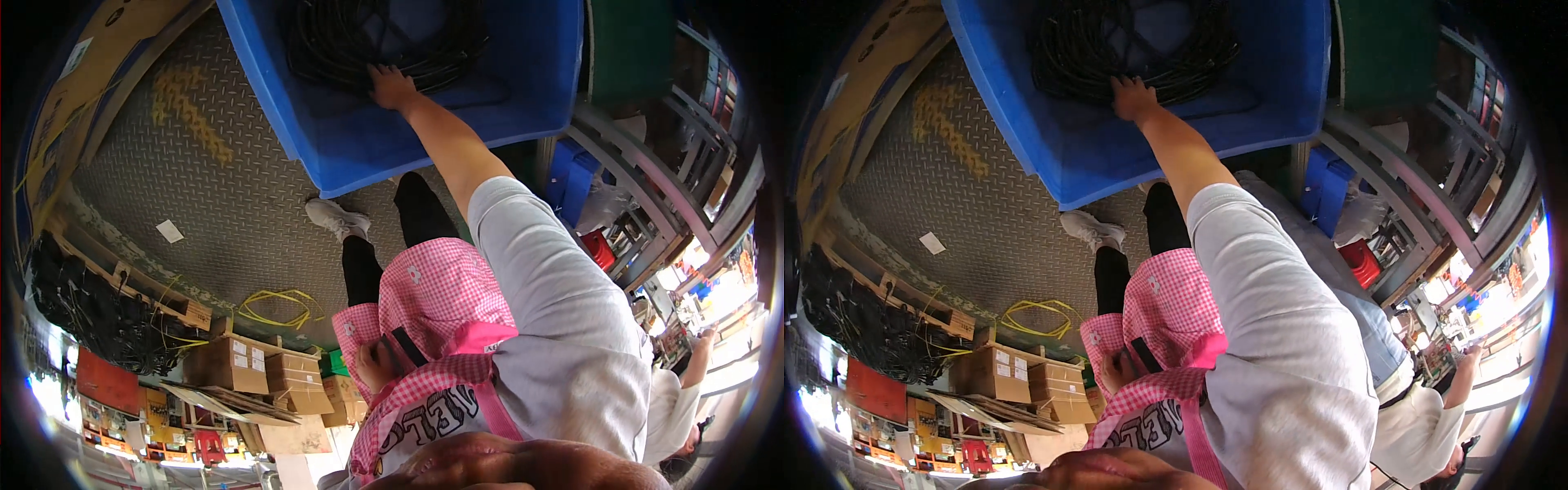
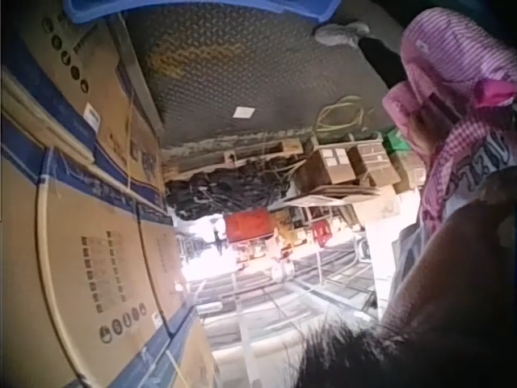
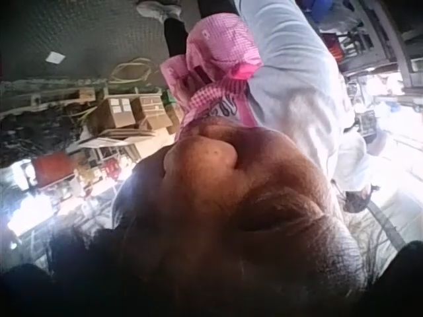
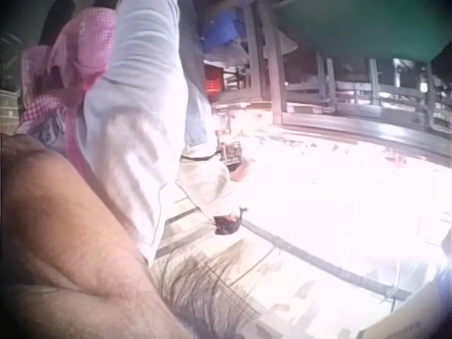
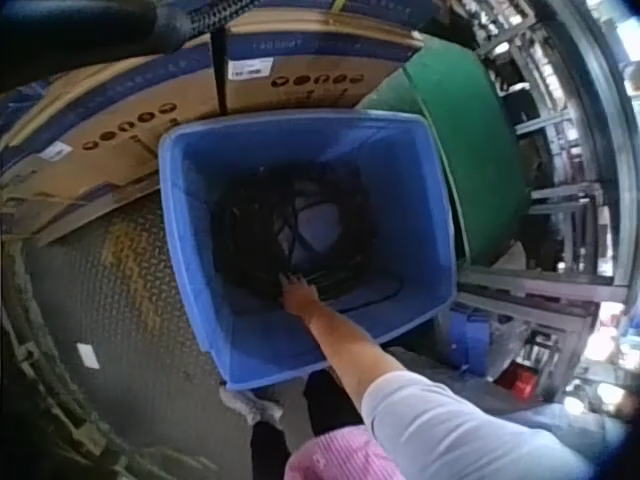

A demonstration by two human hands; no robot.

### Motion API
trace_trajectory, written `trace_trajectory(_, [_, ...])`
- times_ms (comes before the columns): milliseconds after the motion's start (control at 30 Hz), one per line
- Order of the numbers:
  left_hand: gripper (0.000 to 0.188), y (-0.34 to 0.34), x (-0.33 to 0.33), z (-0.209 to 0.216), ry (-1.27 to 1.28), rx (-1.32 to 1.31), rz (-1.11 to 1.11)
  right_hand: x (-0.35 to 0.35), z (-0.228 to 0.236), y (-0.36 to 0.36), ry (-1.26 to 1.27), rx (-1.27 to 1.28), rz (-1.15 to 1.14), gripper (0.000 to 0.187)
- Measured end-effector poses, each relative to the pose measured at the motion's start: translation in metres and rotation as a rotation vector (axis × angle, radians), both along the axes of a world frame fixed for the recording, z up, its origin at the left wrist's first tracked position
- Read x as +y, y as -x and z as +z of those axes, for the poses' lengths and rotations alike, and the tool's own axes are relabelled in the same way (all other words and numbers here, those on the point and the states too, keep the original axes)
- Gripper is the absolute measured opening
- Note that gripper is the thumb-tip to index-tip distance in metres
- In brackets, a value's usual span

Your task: Connecting electrical wires to a circuit breaker and securing them with a pneumatic screwdriver inside a welding machine case.

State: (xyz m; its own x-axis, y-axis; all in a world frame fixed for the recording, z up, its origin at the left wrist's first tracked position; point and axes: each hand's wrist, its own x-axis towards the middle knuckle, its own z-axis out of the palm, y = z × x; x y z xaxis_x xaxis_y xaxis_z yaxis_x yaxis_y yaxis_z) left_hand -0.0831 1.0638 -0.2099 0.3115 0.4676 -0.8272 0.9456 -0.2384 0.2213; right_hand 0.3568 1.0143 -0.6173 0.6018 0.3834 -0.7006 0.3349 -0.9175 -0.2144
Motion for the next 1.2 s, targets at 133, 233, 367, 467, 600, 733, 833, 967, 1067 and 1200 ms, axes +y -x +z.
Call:
trace_trajectory(133, [0.017,-0.002,0.003,-0.002,0.016,0.015,-0.001,-0.005,0.005,0.0,0.125,-0.048,0.126,0.051])
trace_trajectory(233, [0.018,-0.009,0.007,-0.002,0.029,-0.02,-0.005,-0.005,0.021,-0.007,0.116,0.145,0.151,0.043])
trace_trajectory(367, [0.017,-0.006,0.008,-0.002,0.01,0.02,0.0,0.011,0.096,0.0,-0.289,0.279,-0.017,0.037])
trace_trajectory(467, [0.017,0.005,0.008,-0.013,-0.009,0.015,-0.079,0.012,0.154,0.012,-0.64,0.387,-0.359,0.036])
trace_trajectory(600, [0.017,0.008,0.013,-0.011,-0.028,0.05,-0.145,0.025,0.258,0.015,-0.677,0.505,-0.571,0.031])
trace_trajectory(733, [0.023,-0.019,0.031,-0.031,0.223,0.026,0.175,0.013,0.35,0.034,-0.857,0.453,-0.367,0.03])
trace_trajectory(833, [0.039,-0.055,0.068,-0.055,0.555,-0.206,0.886,0.012,0.414,0.066,-0.948,0.633,-0.182,0.029])
trace_trajectory(967, [0.06,-0.247,0.147,0.017,1.192,-0.6,1.415,-0.004,0.473,0.096,-1.065,0.644,0.042,0.029])
trace_trajectory(1067, [0.061,-0.274,0.209,0.04,1.095,-0.776,1.736,-0.018,0.507,0.104,-1.009,0.578,0.158,0.029])
trace_trajectory(1200, [0.049,-0.279,0.225,0.093,1.112,-0.687,1.484,-0.042,0.534,0.099,-0.959,0.487,0.182,0.032])
